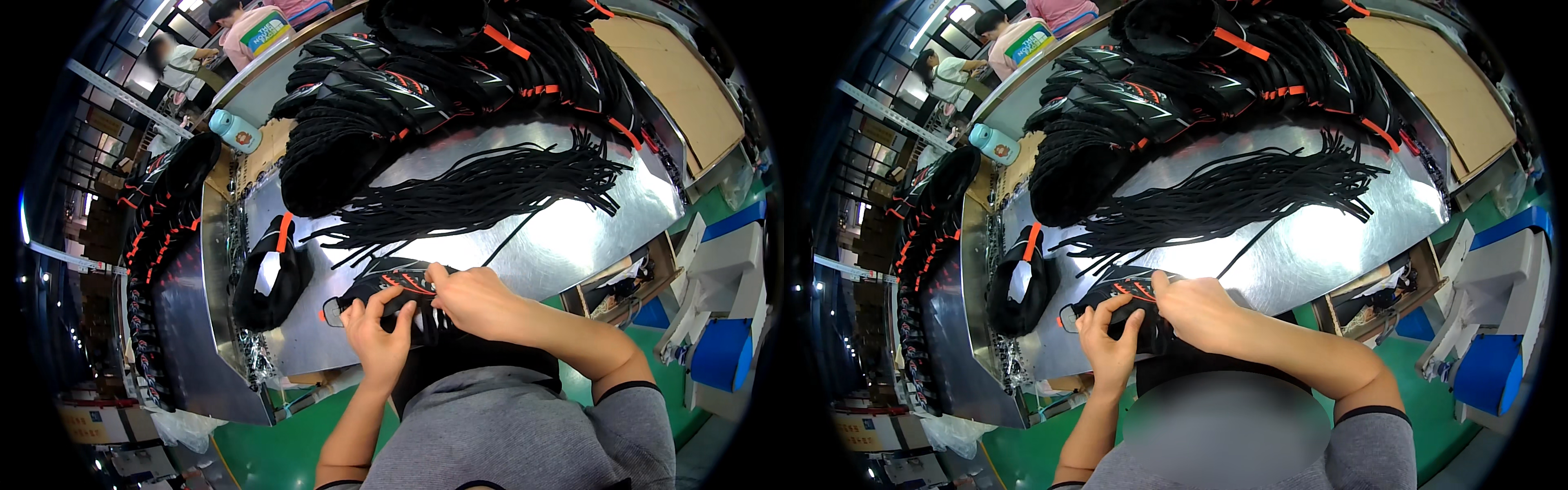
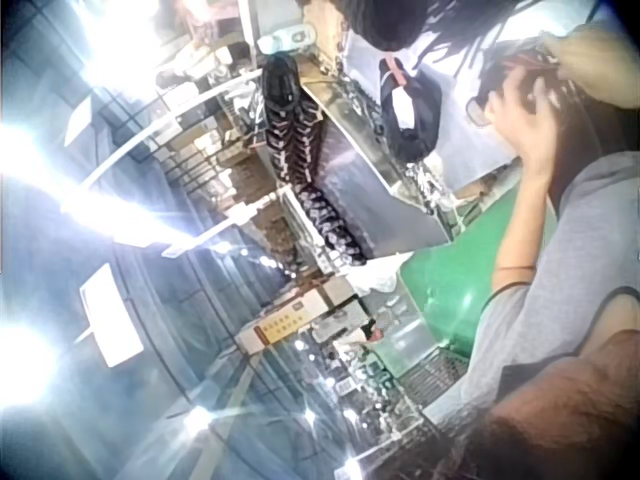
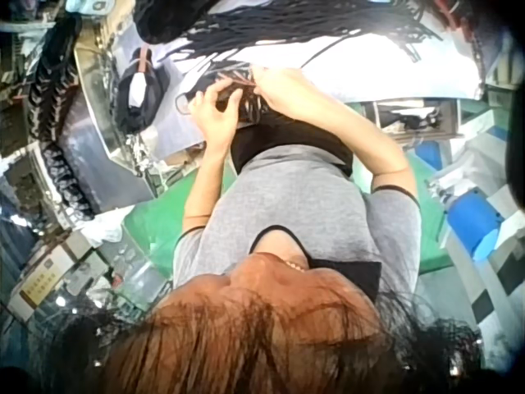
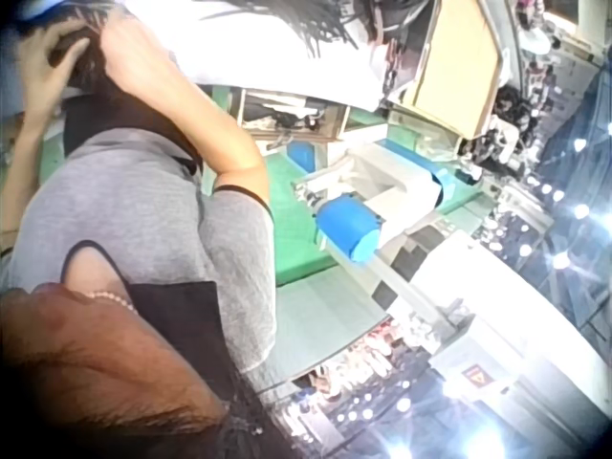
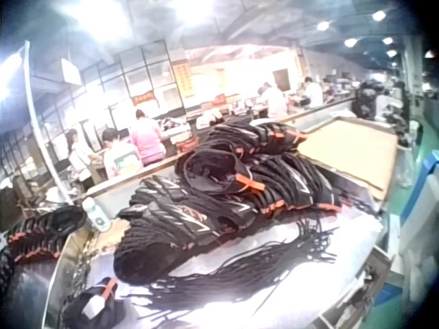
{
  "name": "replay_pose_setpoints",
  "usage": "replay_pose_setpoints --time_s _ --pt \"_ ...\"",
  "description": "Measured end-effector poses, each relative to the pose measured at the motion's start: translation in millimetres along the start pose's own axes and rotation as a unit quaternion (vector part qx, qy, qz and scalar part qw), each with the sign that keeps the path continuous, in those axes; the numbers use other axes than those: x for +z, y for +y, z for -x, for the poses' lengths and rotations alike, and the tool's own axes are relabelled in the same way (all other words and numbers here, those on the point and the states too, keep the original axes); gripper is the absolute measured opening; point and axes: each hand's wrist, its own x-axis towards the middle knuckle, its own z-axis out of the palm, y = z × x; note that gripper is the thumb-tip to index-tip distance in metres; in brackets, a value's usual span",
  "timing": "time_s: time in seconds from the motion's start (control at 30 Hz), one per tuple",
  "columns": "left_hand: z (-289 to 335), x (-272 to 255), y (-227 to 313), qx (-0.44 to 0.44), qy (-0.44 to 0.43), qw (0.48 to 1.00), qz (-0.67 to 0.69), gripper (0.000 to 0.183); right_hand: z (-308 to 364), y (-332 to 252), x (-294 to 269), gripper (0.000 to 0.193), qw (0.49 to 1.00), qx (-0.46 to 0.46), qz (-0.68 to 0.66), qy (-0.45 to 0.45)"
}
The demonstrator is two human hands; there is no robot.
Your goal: The person laces black athletic shoes with red accents on a metal workbench in a factory setting. They thread laces through eyelets, pull them tight, and tie knots, handling multiple shoes one at a time.
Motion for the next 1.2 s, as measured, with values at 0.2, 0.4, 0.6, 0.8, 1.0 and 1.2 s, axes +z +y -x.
replay_pose_setpoints --time_s 0.2,0.4,0.6,0.8,1.0,1.2 --pt "1.1 4.2 -5.7 -0.036 -0.019 0.998 0.054 0.018 -17.0 -11.0 35.4 0.074 0.985 -0.105 0.110 0.078" --pt "-0.4 7.1 -9.0 0.001 0.007 0.998 0.055 0.020 -30.4 -4.4 29.4 0.077 0.984 -0.142 0.111 0.010" --pt "-14.3 5.1 -37.2 -0.182 -0.041 0.954 0.235 0.028 3.1 17.5 -15.7 0.032 0.986 0.061 0.036 0.153" --pt "-25.3 8.2 -7.1 -0.136 -0.064 0.988 0.030 0.058 -1.1 48.4 54.3 0.015 0.912 -0.023 -0.132 0.389" --pt "-22.1 18.3 -2.3 -0.129 -0.011 0.991 -0.035 0.075 -0.6 45.5 62.2 0.014 0.909 -0.042 -0.125 0.396" --pt "-48.2 -34.9 7.6 -0.266 -0.297 0.829 0.391 0.070 -4.1 48.1 57.9 0.012 0.910 -0.027 -0.081 0.406"
